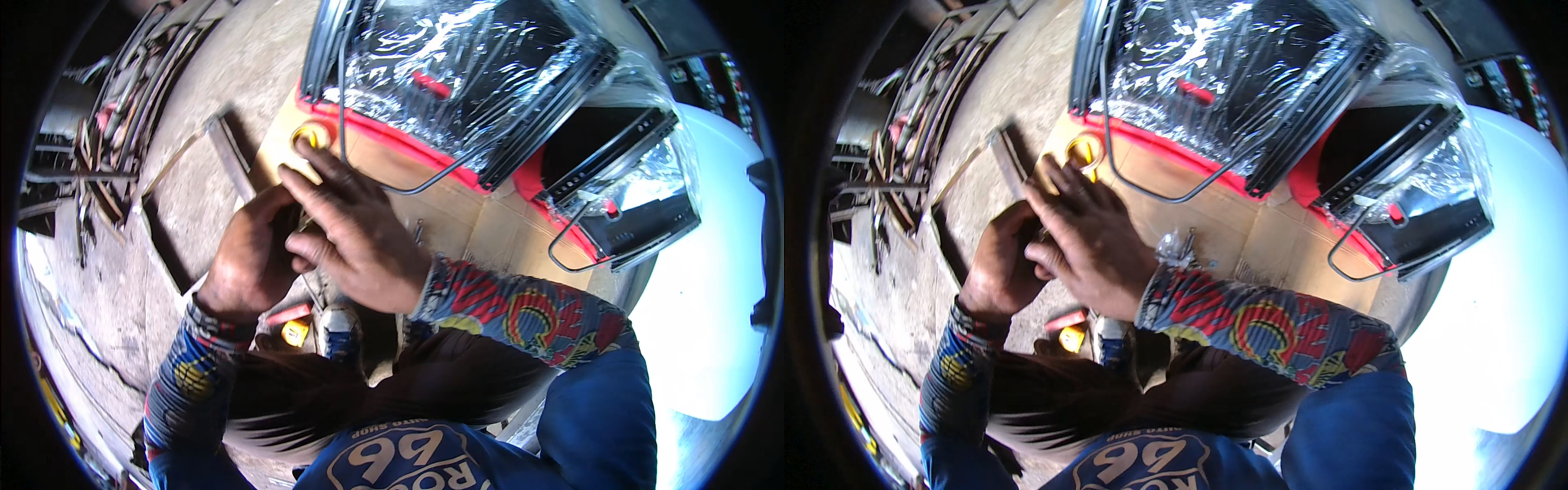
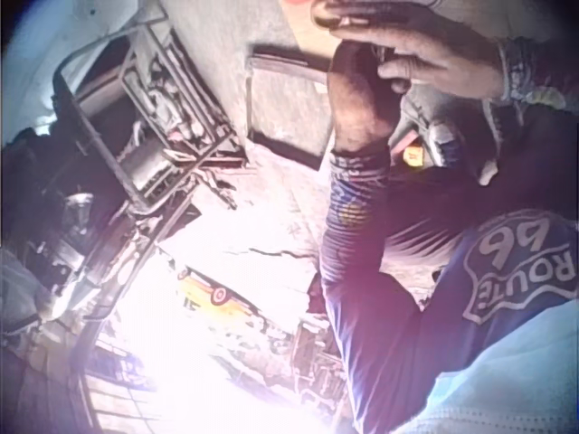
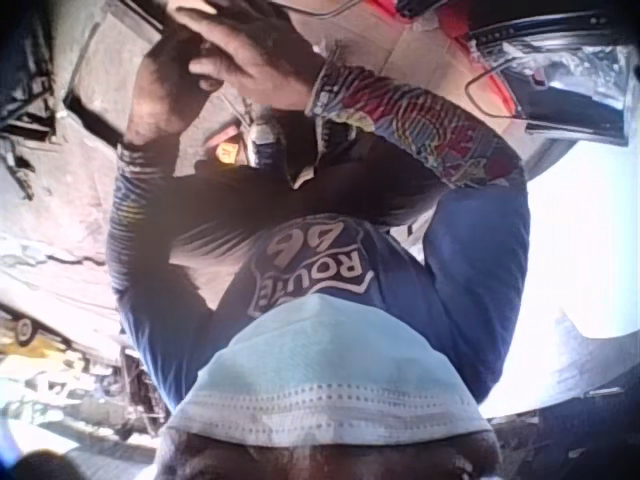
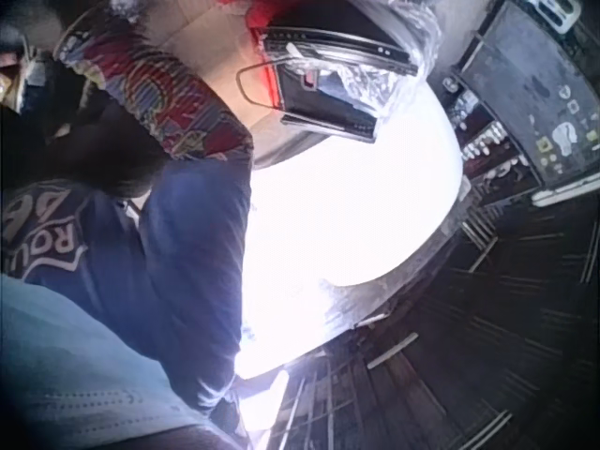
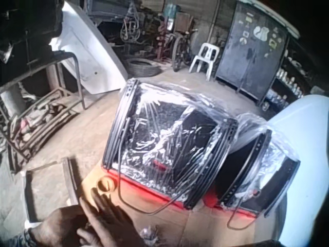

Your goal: The person assembles a red car seat by attaching a metal frame and securing it with screws. They handle the seat, frame, and screws, and use a screwdriver to fasten the components together.

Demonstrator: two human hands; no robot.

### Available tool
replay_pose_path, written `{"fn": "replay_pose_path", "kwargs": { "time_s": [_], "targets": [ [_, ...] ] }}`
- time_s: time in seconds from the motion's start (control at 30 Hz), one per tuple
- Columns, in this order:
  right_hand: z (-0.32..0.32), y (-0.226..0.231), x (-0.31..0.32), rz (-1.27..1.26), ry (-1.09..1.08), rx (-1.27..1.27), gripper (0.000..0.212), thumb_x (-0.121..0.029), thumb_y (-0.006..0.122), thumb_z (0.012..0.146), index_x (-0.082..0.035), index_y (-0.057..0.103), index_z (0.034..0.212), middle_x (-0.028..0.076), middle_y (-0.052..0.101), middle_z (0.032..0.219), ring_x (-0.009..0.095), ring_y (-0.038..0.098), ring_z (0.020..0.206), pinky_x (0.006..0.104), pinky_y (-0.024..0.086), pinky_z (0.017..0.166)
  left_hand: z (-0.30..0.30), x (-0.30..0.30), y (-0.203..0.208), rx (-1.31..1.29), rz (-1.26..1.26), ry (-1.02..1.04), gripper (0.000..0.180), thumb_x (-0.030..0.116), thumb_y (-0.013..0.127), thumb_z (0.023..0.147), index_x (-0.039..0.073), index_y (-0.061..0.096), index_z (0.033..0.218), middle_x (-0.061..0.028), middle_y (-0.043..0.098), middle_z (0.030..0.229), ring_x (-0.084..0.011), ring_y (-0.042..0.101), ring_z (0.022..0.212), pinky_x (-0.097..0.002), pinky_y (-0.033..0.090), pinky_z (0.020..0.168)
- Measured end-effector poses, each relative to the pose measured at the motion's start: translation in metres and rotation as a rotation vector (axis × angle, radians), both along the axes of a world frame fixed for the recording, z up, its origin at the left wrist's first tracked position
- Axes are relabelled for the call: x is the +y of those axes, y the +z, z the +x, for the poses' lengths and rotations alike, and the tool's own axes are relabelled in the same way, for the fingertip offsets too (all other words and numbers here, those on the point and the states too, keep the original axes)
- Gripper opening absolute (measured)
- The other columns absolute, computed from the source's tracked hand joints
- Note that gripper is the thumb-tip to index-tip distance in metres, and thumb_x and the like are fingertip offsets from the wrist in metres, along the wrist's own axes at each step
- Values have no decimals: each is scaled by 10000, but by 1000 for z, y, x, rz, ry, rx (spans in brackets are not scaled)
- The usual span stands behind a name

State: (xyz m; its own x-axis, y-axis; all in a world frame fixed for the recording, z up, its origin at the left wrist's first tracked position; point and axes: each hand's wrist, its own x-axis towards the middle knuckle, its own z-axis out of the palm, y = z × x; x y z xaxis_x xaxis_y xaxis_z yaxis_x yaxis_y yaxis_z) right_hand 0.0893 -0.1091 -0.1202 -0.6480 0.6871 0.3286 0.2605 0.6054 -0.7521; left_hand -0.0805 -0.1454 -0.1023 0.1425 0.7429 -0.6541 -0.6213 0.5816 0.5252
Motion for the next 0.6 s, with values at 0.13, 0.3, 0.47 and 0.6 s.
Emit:
{"fn": "replay_pose_path", "kwargs": {
  "time_s": [0.13,0.3,0.47,0.6],
  "targets": [
    [4,10,0,-208,38,-89,783,-366,622,966,9,258,1549,331,276,1560,439,306,1456,497,255,1174,3,9,-7,-52,-42,23,212,261,475,1046,98,599,1098,29,560,843,-69,489,700,-210,417,581],
    [33,-21,17,-563,-105,61,508,-391,598,957,49,575,1211,250,634,1154,383,607,1098,437,467,973,-2,21,-12,190,-45,-185,221,287,567,985,69,600,1001,41,439,697,-74,409,559,-238,300,477],
    [117,-97,36,-1949,-502,3,226,-301,591,977,-114,605,1103,52,660,924,182,660,844,353,535,747,1,42,-15,330,-47,-294,214,286,585,972,74,600,945,44,436,677,-71,411,559,-240,304,479],
    [176,-139,53,-1753,-1151,649,191,-229,596,931,-46,617,977,102,655,902,254,656,934,484,514,897,16,78,-17,349,84,-240,215,293,573,986,81,579,953,55,399,669,-62,372,548,-234,289,484]
  ]
}}
